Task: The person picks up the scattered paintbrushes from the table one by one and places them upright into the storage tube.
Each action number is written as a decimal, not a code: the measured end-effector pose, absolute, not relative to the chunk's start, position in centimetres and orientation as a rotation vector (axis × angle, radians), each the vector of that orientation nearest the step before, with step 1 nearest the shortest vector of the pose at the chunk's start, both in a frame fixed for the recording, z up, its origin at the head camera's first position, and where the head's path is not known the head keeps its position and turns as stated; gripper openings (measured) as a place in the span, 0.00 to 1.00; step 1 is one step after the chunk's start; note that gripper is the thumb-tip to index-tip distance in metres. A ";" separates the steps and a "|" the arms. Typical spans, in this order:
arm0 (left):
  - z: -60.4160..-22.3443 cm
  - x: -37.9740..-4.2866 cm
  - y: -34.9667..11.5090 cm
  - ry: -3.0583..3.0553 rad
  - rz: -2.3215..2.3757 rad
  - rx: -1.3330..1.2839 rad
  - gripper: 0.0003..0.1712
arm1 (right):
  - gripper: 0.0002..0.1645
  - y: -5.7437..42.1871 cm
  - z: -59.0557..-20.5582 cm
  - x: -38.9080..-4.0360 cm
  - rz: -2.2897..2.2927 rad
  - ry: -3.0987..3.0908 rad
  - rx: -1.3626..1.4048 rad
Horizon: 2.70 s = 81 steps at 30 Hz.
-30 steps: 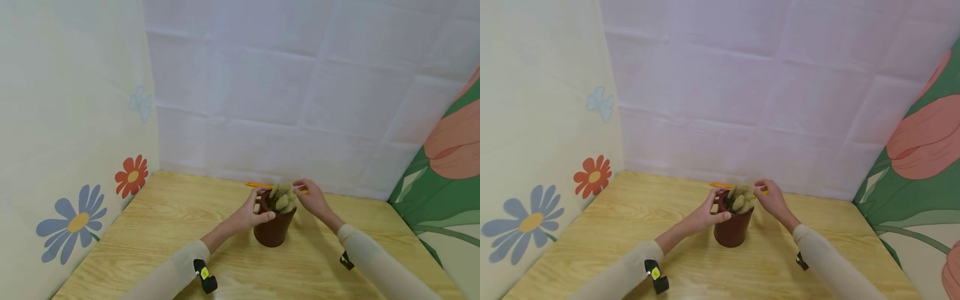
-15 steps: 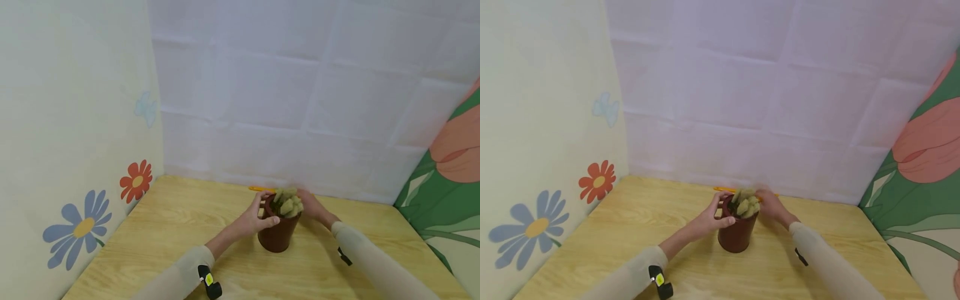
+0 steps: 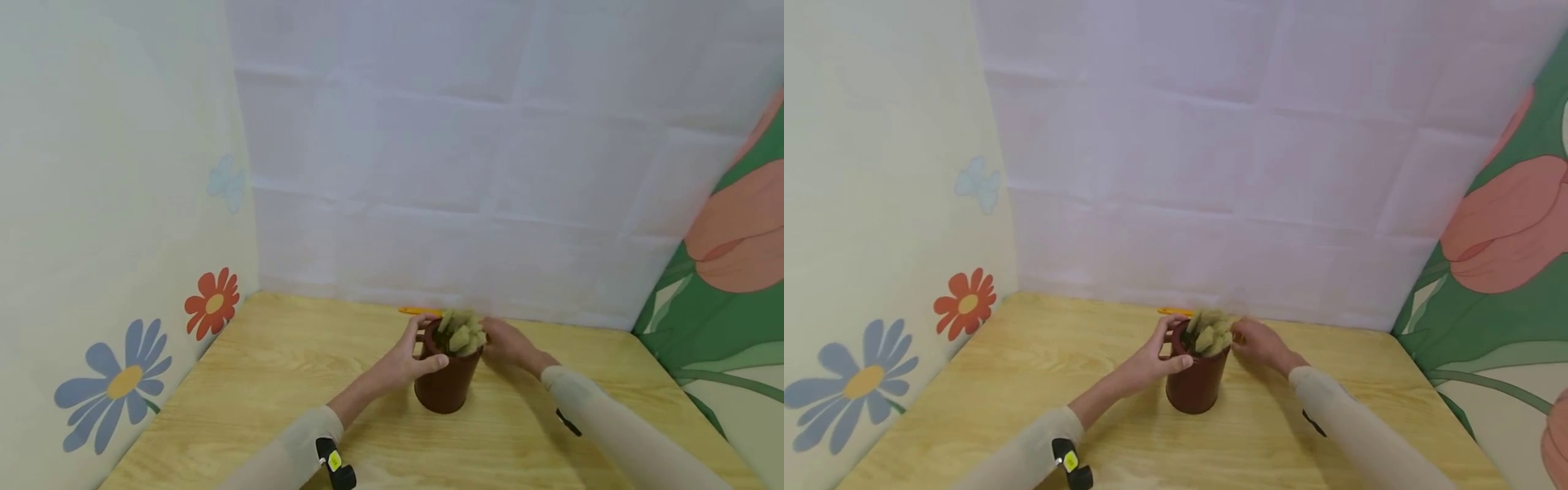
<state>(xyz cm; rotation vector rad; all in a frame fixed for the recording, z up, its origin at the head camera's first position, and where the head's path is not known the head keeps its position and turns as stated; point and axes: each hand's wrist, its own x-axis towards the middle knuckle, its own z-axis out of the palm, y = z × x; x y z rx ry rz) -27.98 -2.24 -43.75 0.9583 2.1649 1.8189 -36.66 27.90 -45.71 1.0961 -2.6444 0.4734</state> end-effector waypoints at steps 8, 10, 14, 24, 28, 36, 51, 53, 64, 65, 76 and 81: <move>-44.1 -27.7 -2.3 2.154 1.824 0.928 0.46 | 0.13 27.8 -45.4 -36.0 0.585 -2.656 1.102; -43.9 -27.7 -2.2 2.160 1.823 0.925 0.45 | 0.17 27.7 -44.9 -35.9 0.620 -2.615 1.112; -43.6 -27.7 -2.2 2.144 1.827 0.931 0.44 | 0.23 27.3 -43.4 -35.6 0.745 -2.596 1.075; -43.6 -27.7 -2.2 2.135 1.839 0.931 0.47 | 0.21 26.1 -38.7 -33.5 0.881 -2.607 0.923; -43.7 -27.8 -2.1 2.139 1.829 0.920 0.47 | 0.19 26.0 -36.5 -32.4 0.928 -2.537 0.864; -43.7 -27.8 -2.1 2.131 1.833 0.942 0.47 | 0.18 25.8 -32.2 -29.9 1.032 -2.413 0.743; -43.5 -27.7 -2.1 2.135 1.834 0.948 0.49 | 0.18 23.8 -27.1 -25.0 1.460 -2.155 0.753; -43.4 -27.8 -2.1 2.127 1.843 0.955 0.49 | 0.17 23.2 -27.4 -24.9 1.462 -2.149 0.759; -43.3 -27.8 -1.7 2.097 1.852 0.974 0.46 | 0.15 21.1 -31.8 -24.1 1.236 -2.351 0.777; -43.3 -27.8 -1.7 2.094 1.854 0.979 0.46 | 0.16 21.1 -32.2 -24.0 1.210 -2.356 0.781; -43.2 -27.6 -1.8 2.091 1.861 0.987 0.43 | 0.14 20.5 -34.2 -23.8 1.010 -2.382 0.830; -43.2 -27.6 -1.9 2.097 1.853 0.991 0.44 | 0.13 20.6 -34.7 -23.7 0.979 -2.382 0.862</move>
